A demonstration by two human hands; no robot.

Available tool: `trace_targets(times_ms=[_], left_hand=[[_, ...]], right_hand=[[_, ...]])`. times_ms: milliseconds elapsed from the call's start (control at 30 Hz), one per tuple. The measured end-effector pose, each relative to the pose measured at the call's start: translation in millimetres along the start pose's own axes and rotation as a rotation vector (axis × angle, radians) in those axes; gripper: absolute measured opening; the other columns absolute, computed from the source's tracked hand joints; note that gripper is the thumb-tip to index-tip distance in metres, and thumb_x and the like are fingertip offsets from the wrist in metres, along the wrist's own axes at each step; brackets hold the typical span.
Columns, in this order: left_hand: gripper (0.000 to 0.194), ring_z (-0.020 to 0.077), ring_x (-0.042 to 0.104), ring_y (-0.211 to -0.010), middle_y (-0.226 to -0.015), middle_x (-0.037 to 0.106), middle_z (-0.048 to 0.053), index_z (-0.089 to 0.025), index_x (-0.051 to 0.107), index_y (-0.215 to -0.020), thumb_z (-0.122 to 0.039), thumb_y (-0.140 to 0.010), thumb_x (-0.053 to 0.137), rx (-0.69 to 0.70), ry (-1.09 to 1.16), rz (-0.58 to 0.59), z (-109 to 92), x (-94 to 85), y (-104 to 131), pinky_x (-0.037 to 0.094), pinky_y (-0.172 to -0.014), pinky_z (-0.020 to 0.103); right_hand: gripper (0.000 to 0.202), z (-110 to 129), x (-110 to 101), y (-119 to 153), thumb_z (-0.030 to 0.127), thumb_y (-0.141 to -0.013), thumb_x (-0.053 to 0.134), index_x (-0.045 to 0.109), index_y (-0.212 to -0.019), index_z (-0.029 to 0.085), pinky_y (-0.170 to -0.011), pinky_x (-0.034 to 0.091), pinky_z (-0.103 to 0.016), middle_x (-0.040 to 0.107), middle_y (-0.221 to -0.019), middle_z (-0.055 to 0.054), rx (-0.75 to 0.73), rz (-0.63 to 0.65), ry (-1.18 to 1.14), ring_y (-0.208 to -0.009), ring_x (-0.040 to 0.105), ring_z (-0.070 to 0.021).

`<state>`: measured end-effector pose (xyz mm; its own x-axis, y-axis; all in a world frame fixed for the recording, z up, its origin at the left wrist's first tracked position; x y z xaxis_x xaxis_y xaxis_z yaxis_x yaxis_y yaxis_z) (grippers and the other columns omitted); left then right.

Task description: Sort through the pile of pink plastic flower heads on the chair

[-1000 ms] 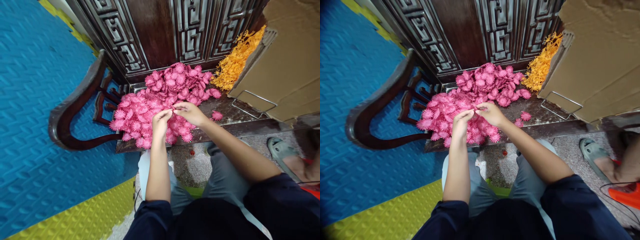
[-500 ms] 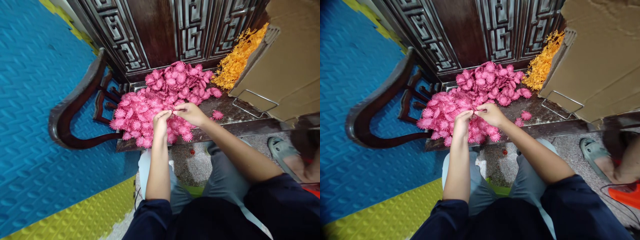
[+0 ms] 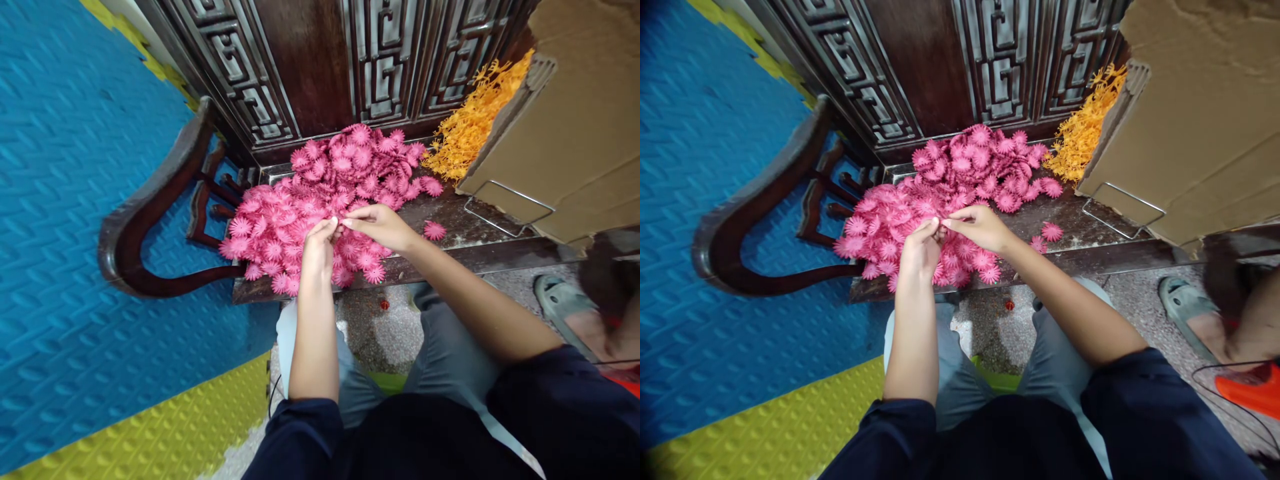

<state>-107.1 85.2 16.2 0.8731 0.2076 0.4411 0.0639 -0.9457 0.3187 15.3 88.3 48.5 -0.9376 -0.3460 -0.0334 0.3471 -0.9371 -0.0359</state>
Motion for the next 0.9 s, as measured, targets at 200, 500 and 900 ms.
trace_targets(times_ms=[200,500,900], left_hand=[[0.017,0.006,0.047,-0.05,-0.052,0.052,-0.003,-0.016,0.057,-0.054,-0.022,-0.058,0.072,0.004,0.026,-0.015,1.0,0.7,0.9,0.037,-0.059,0.023],[0.019,0.0057,0.05,-0.054,-0.057,0.058,-0.004,-0.016,0.059,-0.058,-0.016,-0.049,0.076,0.042,0.044,-0.027,3.6,1.4,1.7,0.039,-0.06,0.022],[0.021,0.0123,0.061,-0.073,-0.072,0.068,0.002,-0.018,0.07,-0.069,-0.028,-0.052,0.078,0.147,-0.132,-0.064,10.7,-0.4,0.2,0.045,-0.075,0.027]], right_hand=[[0.014,-1.2,2.6,0.8,0.033,-0.072,0.064,0.072,-0.079,0.024,-0.084,0.05,-0.031,0.072,-0.084,0.0,0.006,0.006,-0.019,-0.081,0.065,-0.0122],[0.015,-14.1,-1.9,-3.6,0.027,-0.07,0.064,0.071,-0.08,0.019,-0.086,0.049,-0.034,0.072,-0.086,-0.001,0.053,-0.122,0.039,-0.082,0.065,-0.015],[0.023,-12.5,-8.7,-1.1,0.021,-0.074,0.057,0.071,-0.091,0.016,-0.087,0.048,-0.037,0.07,-0.096,-0.007,-0.022,-0.307,0.25,-0.087,0.064,-0.019]])
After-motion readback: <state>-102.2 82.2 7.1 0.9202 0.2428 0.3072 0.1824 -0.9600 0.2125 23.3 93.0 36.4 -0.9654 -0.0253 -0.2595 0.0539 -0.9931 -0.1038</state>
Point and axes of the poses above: each hand's wrist, its own y-axis away from the middle knuckle, its own x-axis out of the palm, z = x × y, the point moved 5 cm from there along -y, towards the middle knuckle
